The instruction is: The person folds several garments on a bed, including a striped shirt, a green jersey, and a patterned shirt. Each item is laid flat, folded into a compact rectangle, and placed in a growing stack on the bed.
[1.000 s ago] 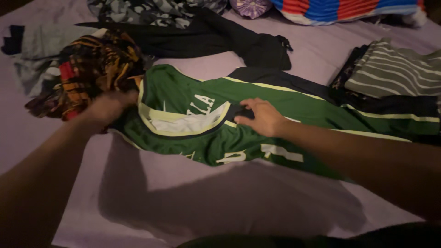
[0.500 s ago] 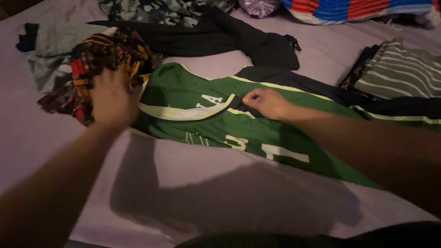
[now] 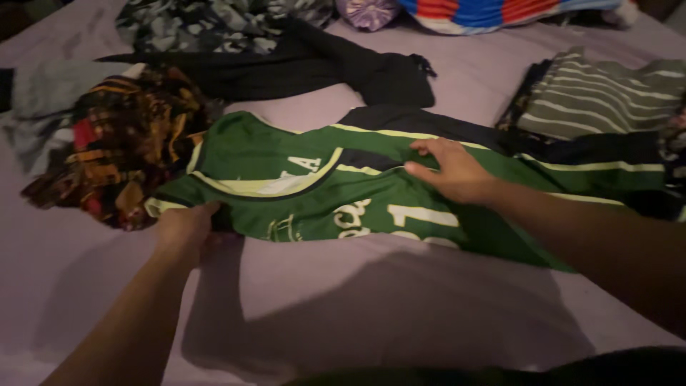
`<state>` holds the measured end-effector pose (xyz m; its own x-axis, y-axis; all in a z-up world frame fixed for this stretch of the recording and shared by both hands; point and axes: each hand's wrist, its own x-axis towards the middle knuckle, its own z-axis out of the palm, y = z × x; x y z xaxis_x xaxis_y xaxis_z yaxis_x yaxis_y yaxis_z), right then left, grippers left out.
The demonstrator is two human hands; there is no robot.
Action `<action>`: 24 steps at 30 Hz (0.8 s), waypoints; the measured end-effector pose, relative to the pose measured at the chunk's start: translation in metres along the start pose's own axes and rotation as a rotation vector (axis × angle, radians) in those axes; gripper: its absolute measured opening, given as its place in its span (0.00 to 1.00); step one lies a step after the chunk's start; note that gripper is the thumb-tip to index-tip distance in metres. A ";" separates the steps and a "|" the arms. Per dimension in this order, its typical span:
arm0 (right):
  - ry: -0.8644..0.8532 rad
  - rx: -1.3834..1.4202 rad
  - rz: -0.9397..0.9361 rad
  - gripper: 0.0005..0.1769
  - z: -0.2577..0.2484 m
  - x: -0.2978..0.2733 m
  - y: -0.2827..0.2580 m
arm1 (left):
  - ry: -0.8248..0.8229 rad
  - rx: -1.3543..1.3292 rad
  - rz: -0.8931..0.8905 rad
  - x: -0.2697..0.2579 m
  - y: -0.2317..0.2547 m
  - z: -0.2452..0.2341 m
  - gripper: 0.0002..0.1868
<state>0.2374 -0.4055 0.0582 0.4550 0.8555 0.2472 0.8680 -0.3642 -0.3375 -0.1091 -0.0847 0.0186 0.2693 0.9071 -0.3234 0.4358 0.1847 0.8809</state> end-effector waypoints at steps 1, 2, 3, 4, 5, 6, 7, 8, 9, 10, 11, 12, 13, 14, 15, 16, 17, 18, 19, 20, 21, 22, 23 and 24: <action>-0.012 -0.079 0.016 0.35 -0.003 -0.016 0.002 | 0.057 0.009 0.045 0.005 0.000 0.005 0.22; -0.025 -0.156 0.032 0.36 -0.004 -0.037 0.003 | 0.115 0.018 0.091 0.010 0.001 0.009 0.20; -0.038 -0.233 0.049 0.36 -0.005 -0.055 0.004 | 0.176 0.041 0.098 0.015 0.002 0.014 0.21; -0.031 -0.234 0.076 0.35 -0.008 -0.068 0.007 | 0.238 0.063 0.107 0.021 0.003 0.020 0.23; -0.023 -0.236 0.104 0.33 -0.012 -0.081 0.010 | 0.300 0.085 0.115 0.026 0.003 0.026 0.25; -0.014 -0.237 0.134 0.32 -0.016 -0.089 0.014 | 0.305 0.056 0.200 0.030 0.002 0.028 0.26; 0.018 -0.234 0.112 0.31 -0.018 -0.094 0.019 | 0.309 0.025 0.284 0.031 -0.003 0.028 0.28; 0.050 -0.235 0.095 0.30 -0.022 -0.101 0.024 | 0.308 -0.007 0.368 0.031 -0.006 0.029 0.31; 0.081 -0.235 0.078 0.30 -0.025 -0.108 0.029 | 0.359 -0.052 0.449 0.032 -0.005 0.031 0.39; 0.101 -0.245 0.084 0.29 -0.030 -0.115 0.035 | 0.412 -0.099 0.529 0.029 -0.003 0.034 0.48; 0.120 -0.255 0.090 0.28 -0.035 -0.123 0.042 | 0.582 0.175 0.634 0.020 -0.003 0.042 0.49; 0.137 -0.266 0.093 0.27 -0.040 -0.132 0.051 | 0.752 0.452 0.732 0.005 -0.005 0.050 0.50; 0.138 -0.284 0.122 0.26 -0.046 -0.141 0.063 | 0.922 0.733 0.822 -0.011 -0.004 0.060 0.51; 0.136 -0.305 0.153 0.24 -0.054 -0.152 0.076 | 0.802 0.715 1.016 -0.028 -0.003 0.070 0.45; 0.135 -0.325 0.183 0.23 -0.062 -0.164 0.092 | 0.670 0.688 1.205 -0.046 -0.001 0.083 0.39; 0.128 -0.352 0.222 0.21 -0.070 -0.176 0.110 | 0.400 0.559 1.291 -0.063 0.005 0.101 0.29; 0.120 -0.379 0.261 0.20 -0.079 -0.186 0.129 | 0.127 0.424 1.358 -0.078 0.011 0.118 0.20; 0.113 -0.405 0.300 0.19 -0.088 -0.198 0.149 | -0.060 0.458 1.338 -0.091 0.017 0.134 0.14; 0.093 -0.410 0.334 0.23 -0.101 -0.211 0.169 | -0.247 0.492 1.313 -0.101 0.022 0.149 0.08; 0.072 -0.412 0.368 0.27 -0.113 -0.224 0.187 | -0.318 0.534 1.315 -0.109 0.028 0.163 0.10; 0.052 -0.413 0.402 0.31 -0.123 -0.235 0.203 | -0.387 0.575 1.315 -0.114 0.034 0.177 0.11; 0.046 -0.447 0.420 0.34 -0.128 -0.243 0.217 | -0.455 0.619 1.315 -0.115 0.039 0.187 0.13; 0.040 -0.480 0.438 0.37 -0.134 -0.251 0.230 | -0.436 0.625 1.322 -0.114 0.044 0.198 0.13; 0.033 -0.512 0.451 0.40 -0.139 -0.255 0.242 | -0.411 0.633 1.325 -0.111 0.049 0.209 0.13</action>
<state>0.3586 -0.7630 0.0401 0.7930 0.5707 0.2134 0.5733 -0.8175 0.0560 0.0622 -0.2557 0.0256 0.9153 0.0994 0.3903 -0.0481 -0.9352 0.3508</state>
